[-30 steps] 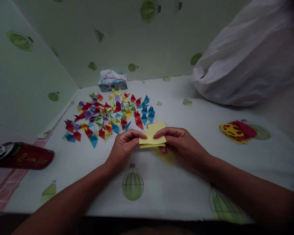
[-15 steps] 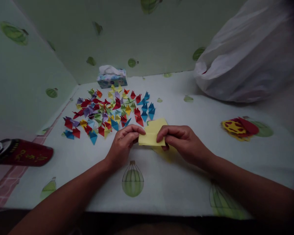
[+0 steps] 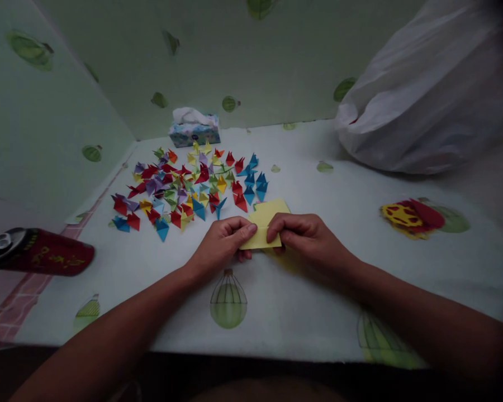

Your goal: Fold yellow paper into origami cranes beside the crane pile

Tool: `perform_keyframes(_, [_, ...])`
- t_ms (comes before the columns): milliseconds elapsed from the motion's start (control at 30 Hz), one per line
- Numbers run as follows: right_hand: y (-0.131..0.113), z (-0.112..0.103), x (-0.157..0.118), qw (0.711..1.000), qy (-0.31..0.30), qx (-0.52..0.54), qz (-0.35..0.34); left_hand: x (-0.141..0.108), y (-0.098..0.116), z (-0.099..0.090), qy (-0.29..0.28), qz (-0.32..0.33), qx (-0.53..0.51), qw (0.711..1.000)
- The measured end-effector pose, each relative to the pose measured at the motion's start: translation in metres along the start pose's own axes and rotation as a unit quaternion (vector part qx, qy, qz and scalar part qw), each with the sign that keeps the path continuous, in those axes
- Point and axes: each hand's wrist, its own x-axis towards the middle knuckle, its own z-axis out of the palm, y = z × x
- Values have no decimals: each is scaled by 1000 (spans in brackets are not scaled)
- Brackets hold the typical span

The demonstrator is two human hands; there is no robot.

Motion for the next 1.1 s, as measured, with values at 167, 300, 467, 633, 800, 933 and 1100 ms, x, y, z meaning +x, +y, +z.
perform_keyframes(167, [1,0,0,1000,-4,6,-1,2,-1,-1,14,23,18,999])
perform_keyframes(300, [3,1,0,1000,-19,3,6,1,2,-1,31,40,48,998])
perform_keyframes(467, [3,2,0,999,16,46,7,1,3,-1,55,65,74,994])
perform_keyframes(633, [-2,5,0,1000,2,-15,25,-1,0,2,55,53,97,992])
perform_keyframes(800, [1,7,-3,992,-28,24,120,-6,3,7,34,14,54,998])
perform_keyframes(933, [3,7,-3,973,-21,141,183,-3,-2,2,7,31,20,999])
perform_keyframes(1100, [-1,4,2,936,9,270,225,4,-7,-9,30,119,37,992])
